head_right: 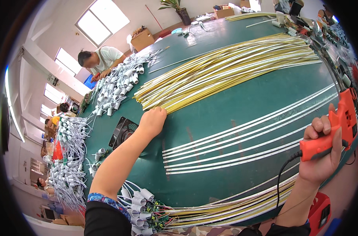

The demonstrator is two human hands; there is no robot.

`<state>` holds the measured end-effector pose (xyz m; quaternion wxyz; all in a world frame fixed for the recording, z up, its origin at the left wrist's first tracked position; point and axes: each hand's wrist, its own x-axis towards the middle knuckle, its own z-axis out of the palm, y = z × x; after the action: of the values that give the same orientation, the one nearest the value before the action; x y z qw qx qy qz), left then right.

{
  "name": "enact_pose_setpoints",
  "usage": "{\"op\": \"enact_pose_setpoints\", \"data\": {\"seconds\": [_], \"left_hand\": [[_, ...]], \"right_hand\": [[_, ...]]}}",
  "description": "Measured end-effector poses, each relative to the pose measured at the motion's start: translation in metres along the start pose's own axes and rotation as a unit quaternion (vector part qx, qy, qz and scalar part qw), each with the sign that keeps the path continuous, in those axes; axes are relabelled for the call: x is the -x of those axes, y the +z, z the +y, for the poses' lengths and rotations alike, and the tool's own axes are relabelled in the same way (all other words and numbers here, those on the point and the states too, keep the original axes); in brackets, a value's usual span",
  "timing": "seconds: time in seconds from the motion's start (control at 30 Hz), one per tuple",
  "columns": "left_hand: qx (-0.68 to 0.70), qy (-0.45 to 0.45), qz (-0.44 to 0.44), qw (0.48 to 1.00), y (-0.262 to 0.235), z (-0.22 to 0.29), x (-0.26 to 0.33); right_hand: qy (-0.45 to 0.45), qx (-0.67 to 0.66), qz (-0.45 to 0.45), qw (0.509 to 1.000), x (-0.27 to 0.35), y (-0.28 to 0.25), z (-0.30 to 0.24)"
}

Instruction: The person lines up LED light strips on a workbench by hand and solders wire connections from power drivers onto the strips using a soldering gun.

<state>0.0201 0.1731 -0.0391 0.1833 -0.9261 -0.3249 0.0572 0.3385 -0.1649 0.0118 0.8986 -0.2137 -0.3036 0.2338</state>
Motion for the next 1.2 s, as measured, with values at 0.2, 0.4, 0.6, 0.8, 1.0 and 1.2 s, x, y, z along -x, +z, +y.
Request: {"op": "enact_pose_setpoints", "data": {"seconds": [0.2, 0.4, 0.6, 0.8, 1.0, 1.2], "left_hand": [[0.037, 0.022, 0.047, 0.998, -0.001, -0.010, 0.005], [0.434, -0.094, 0.034, 0.895, -0.024, -0.033, 0.016], [0.758, -0.162, -0.180, 0.606, -0.047, -0.035, 0.041], [0.886, -0.087, 0.016, 0.456, -0.099, -0.040, 0.074], [0.914, 0.075, 0.134, 0.375, -0.092, -0.045, 0.071], [0.887, -0.084, -0.104, 0.441, -0.034, -0.012, 0.108]], "right_hand": [[0.001, 0.001, -0.004, 1.000, -0.002, 0.001, 0.001], [0.002, -0.010, 0.009, 1.000, -0.002, 0.002, 0.002], [0.006, -0.008, 0.015, 1.000, 0.000, 0.007, -0.002], [0.000, -0.027, 0.015, 1.000, -0.002, 0.010, 0.001], [-0.068, -0.050, 0.016, 0.996, -0.003, 0.007, -0.022], [-0.086, -0.095, -0.020, 0.992, -0.005, 0.012, -0.024]]}}
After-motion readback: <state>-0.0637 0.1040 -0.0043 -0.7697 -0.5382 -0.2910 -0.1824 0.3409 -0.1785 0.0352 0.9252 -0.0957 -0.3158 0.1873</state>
